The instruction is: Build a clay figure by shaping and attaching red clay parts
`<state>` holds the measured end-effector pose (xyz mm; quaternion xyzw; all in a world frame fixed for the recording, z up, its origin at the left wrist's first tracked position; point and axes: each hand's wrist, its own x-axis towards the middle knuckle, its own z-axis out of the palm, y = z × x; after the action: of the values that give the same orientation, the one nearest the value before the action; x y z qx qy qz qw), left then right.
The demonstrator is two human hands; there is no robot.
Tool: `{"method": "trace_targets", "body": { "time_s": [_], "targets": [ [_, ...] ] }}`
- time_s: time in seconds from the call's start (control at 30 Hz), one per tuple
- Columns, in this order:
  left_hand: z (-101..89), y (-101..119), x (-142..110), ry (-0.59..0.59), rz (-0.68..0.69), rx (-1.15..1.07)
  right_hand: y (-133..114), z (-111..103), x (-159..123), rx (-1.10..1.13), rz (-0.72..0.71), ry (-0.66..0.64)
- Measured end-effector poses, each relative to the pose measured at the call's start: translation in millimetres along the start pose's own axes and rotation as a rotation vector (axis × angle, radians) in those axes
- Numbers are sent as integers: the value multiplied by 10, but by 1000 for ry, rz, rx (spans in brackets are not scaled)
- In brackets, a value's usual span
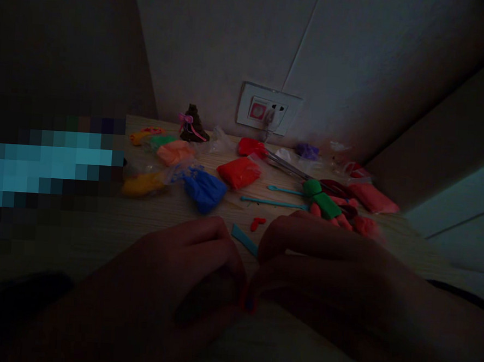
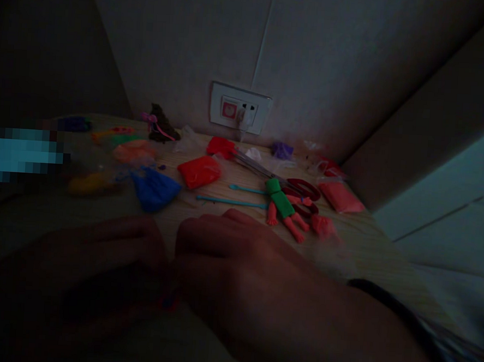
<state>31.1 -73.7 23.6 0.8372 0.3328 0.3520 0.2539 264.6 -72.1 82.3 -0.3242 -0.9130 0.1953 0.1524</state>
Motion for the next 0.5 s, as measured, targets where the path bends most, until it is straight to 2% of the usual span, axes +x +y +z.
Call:
{"method": "trace_targets", "body": {
  "time_s": [0.23, 0.37, 0.5],
  "targets": [
    [-15, 46, 6, -70, -106, -32, -38, -24, -5, 41, 56, -4],
    [-20, 39, 12, -66, -99, -35, -24, 10, -17, 18, 27, -46],
    [-20, 31, 7, -49, -74, -37, -27, 34, 1, -11, 34, 9]
  ]
}}
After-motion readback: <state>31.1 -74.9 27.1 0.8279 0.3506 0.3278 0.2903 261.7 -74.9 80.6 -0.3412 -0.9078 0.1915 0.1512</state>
